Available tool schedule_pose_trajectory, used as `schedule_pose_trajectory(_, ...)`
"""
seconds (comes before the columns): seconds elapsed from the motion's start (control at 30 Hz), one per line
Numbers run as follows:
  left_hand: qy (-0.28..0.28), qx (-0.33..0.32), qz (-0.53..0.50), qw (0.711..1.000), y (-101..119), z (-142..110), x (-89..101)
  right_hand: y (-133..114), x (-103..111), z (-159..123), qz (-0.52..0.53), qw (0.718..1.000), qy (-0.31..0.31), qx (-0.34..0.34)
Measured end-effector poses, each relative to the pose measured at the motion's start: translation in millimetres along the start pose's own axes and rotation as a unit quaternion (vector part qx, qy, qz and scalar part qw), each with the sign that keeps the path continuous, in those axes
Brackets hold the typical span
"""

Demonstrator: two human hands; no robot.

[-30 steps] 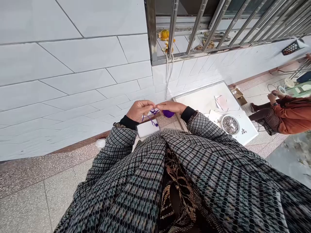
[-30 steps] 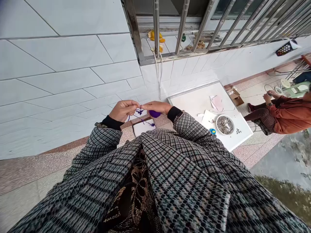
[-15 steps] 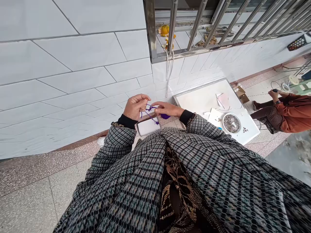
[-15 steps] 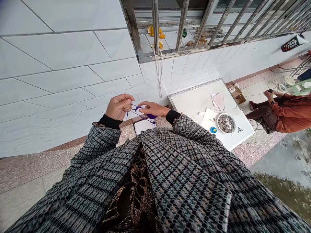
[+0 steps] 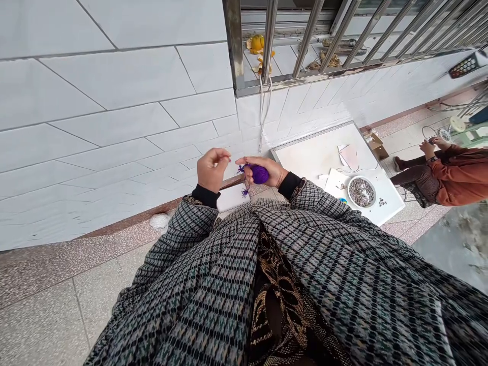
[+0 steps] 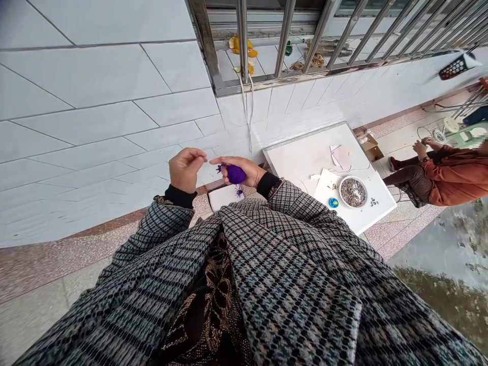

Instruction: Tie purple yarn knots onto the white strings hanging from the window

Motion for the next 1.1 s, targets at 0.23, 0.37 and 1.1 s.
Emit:
schedule_pose_trajectory(0.23,-0.136,0.076,-0.230,0.961,-7,-34,-46.7,2,7,4,0.032,0.999,0.021,-0.008)
schedule_pose_trajectory(0.37,-0.160,0.075,-0.064,0.982,-14,-30,-36.1,-7,17,1,-0.006,0.995,0.083,0.046)
schedule_pose_trajectory(1.1,0.062,-0.131,0.012,0.989,46,-1,65.4,10,46,2,-0.159,0.957,0.241,-0.019)
Point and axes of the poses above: each hand's wrist, its own z-axis towards the middle knuckle, its own x-axis out of the back of the hand, y = z × x, the point moved 8 cm from there along z, towards the middle knuckle, and after that the axes turned 12 degrees about -x, right-handed, at the moved point
